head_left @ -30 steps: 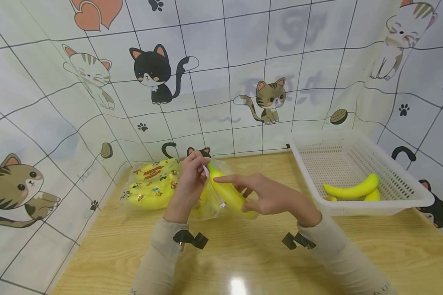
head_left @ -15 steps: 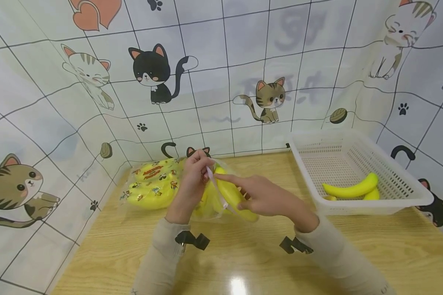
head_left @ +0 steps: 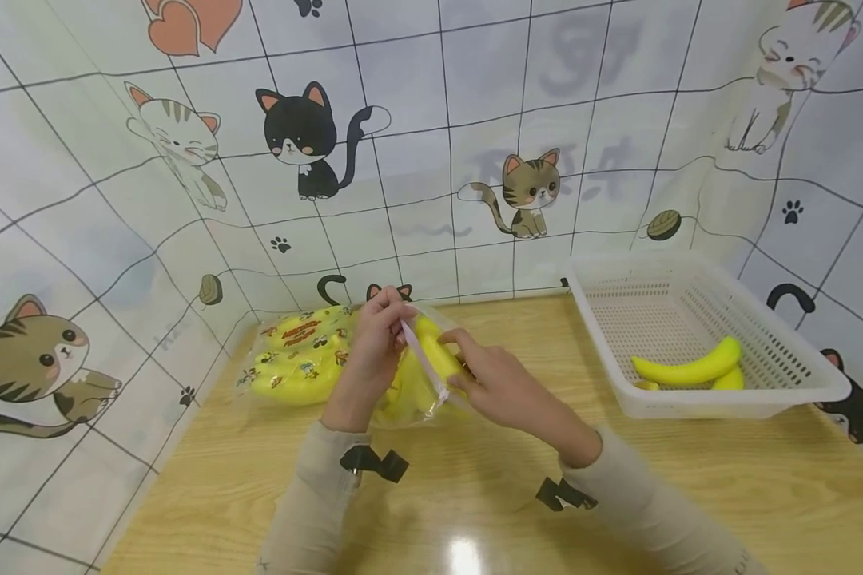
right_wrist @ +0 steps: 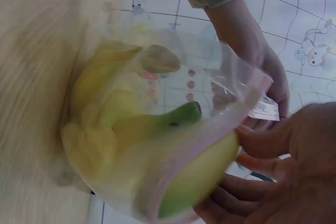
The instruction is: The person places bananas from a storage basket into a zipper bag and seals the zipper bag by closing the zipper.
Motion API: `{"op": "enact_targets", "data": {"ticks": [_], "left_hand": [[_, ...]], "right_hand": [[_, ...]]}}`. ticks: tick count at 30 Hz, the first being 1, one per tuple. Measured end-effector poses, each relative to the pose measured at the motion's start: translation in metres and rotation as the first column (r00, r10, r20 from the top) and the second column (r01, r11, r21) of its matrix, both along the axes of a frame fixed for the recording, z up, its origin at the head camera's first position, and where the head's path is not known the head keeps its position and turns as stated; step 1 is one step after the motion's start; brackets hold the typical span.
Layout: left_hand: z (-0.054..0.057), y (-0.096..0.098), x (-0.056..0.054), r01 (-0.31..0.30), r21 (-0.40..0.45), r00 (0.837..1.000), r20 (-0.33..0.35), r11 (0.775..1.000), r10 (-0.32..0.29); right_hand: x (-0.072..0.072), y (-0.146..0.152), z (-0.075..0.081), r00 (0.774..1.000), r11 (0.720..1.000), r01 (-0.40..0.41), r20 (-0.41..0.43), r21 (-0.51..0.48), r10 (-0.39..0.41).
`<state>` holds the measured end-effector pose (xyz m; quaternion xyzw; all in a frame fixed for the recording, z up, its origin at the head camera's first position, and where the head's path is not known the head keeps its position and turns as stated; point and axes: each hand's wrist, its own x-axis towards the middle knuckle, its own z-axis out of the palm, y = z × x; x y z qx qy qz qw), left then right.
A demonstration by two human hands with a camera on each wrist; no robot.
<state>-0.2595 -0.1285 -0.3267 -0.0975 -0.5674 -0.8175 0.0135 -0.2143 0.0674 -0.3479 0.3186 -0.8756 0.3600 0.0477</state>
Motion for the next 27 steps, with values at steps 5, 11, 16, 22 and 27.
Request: {"op": "enact_targets", "data": {"ticks": [5,11,16,22,27], "left_hand": [[-0.002,0.003,-0.001,0.015,0.015,1.0,-0.003,1.0,-0.014],[-0.003,0.0,0.0,0.02,0.075,1.0,0.009,0.997,-0.021],[-0.003,0.0,0.001,0.029,0.08,1.0,0.006,0.996,-0.029],[-0.003,0.004,0.002,0.038,0.092,0.999,0.027,0.995,-0.041],[-0.001,0.007,0.001,0.055,0.072,0.998,0.009,0.996,-0.056]], "right_hand": [[-0.003,-0.008,-0.013,0.998,0.997,0.061,0.028,-0.045,-0.06],[-0.004,-0.004,-0.013,0.982,0.999,0.01,0.187,0.036,-0.016],[-0.005,0.002,-0.008,0.98,0.998,0.007,0.2,0.068,-0.021],[-0.006,-0.006,-0.011,0.98,0.985,0.168,-0.102,-0.05,-0.172],[-0.005,-0.012,-0.015,0.982,0.99,0.103,-0.15,-0.093,-0.116]]}}
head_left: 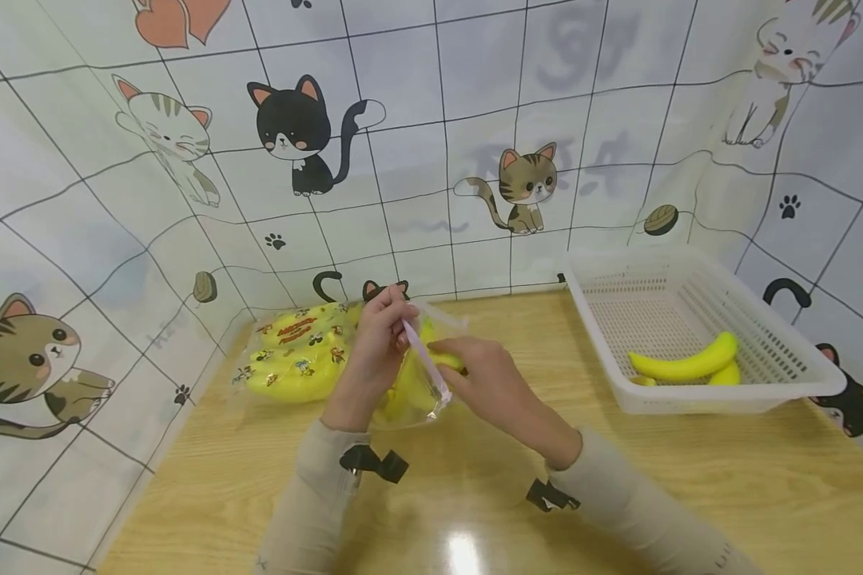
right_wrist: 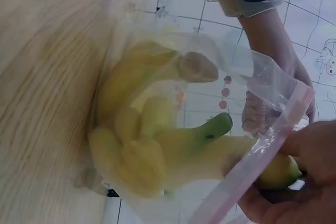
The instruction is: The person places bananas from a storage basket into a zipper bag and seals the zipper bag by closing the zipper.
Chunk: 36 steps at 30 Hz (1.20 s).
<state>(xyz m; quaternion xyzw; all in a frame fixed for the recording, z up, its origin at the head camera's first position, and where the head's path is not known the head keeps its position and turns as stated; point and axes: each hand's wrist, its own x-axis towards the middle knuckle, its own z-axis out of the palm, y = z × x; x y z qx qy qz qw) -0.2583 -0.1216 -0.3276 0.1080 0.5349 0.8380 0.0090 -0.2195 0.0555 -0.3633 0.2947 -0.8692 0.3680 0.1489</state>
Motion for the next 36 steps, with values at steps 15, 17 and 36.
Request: {"op": "enact_targets", "data": {"ticks": [15,17,36], "left_hand": [[0.003,-0.001,0.001,0.096,0.025,0.995,-0.018,0.995,-0.096],[0.002,0.0,0.003,0.119,0.026,0.993,-0.032,0.993,-0.118],[0.005,-0.007,0.002,0.051,0.047,0.998,-0.037,0.998,-0.049]], "right_hand": [[-0.007,-0.009,-0.015,0.955,0.942,-0.297,-0.059,-0.154,0.291],[-0.01,-0.01,-0.02,0.945,0.942,-0.325,-0.076,-0.086,0.319],[-0.011,0.003,-0.009,0.924,0.924,-0.381,-0.042,-0.039,0.379]]}}
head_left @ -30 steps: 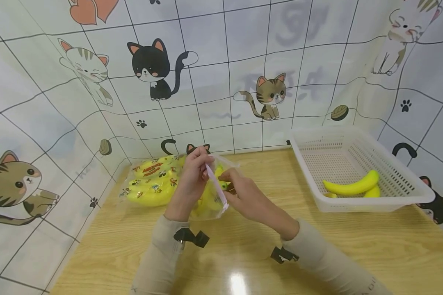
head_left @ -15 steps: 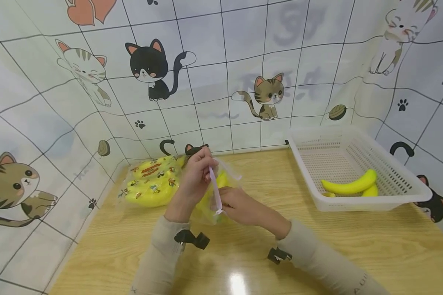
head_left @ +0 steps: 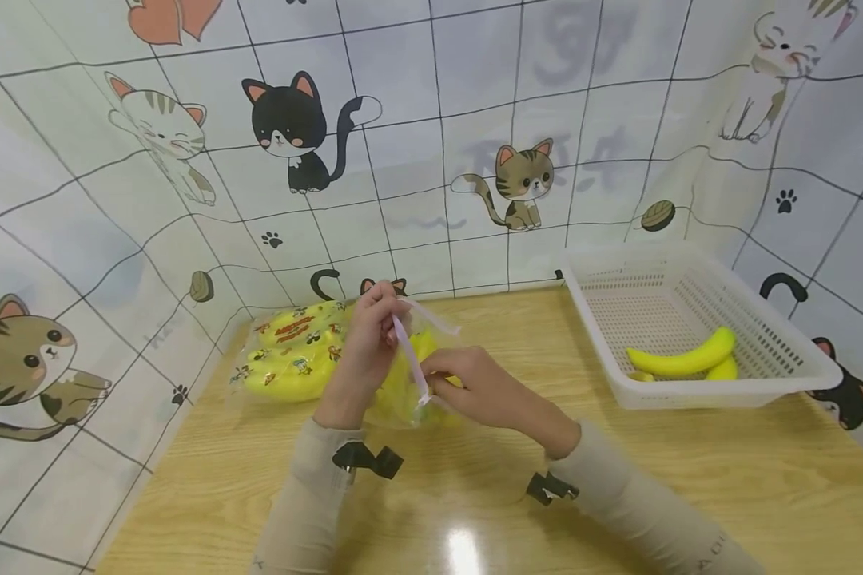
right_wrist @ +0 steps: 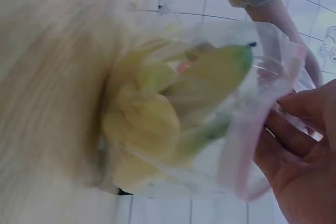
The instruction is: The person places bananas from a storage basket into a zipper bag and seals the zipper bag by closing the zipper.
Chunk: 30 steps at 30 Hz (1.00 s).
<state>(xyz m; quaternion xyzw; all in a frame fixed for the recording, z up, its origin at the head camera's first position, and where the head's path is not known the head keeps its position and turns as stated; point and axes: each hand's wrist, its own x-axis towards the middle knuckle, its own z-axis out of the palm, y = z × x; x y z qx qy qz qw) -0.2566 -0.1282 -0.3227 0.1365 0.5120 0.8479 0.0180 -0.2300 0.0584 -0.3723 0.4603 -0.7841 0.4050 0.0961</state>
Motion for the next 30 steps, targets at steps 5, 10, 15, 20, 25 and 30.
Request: {"op": "enact_targets", "data": {"ticks": [5,10,15,20,25,30], "left_hand": [[0.004,-0.005,-0.001,-0.04,-0.004,0.999,0.028,0.999,0.04],[0.007,-0.006,-0.002,-0.056,-0.002,0.997,0.049,0.998,0.056],[0.007,-0.005,-0.002,-0.04,0.035,0.999,0.036,0.999,0.038],[0.008,-0.006,-0.002,-0.055,0.056,0.998,0.037,0.997,0.052],[0.01,-0.01,-0.002,-0.089,0.045,0.995,0.041,0.995,0.087],[0.009,-0.013,-0.002,-0.086,0.048,0.995,0.053,0.995,0.083]], "right_hand": [[-0.001,0.016,0.019,1.0,0.996,0.022,0.021,-0.089,-0.02],[-0.003,0.035,0.033,0.999,0.993,0.029,0.036,-0.116,-0.025],[-0.001,0.053,0.047,0.998,0.994,0.062,-0.009,-0.095,-0.063],[-0.003,0.081,0.07,0.969,0.98,0.198,-0.15,0.012,-0.194],[-0.018,0.109,0.102,0.915,0.924,0.35,-0.266,0.151,-0.303],[-0.045,0.139,0.125,0.891,0.83,0.447,-0.254,0.334,-0.377]]}}
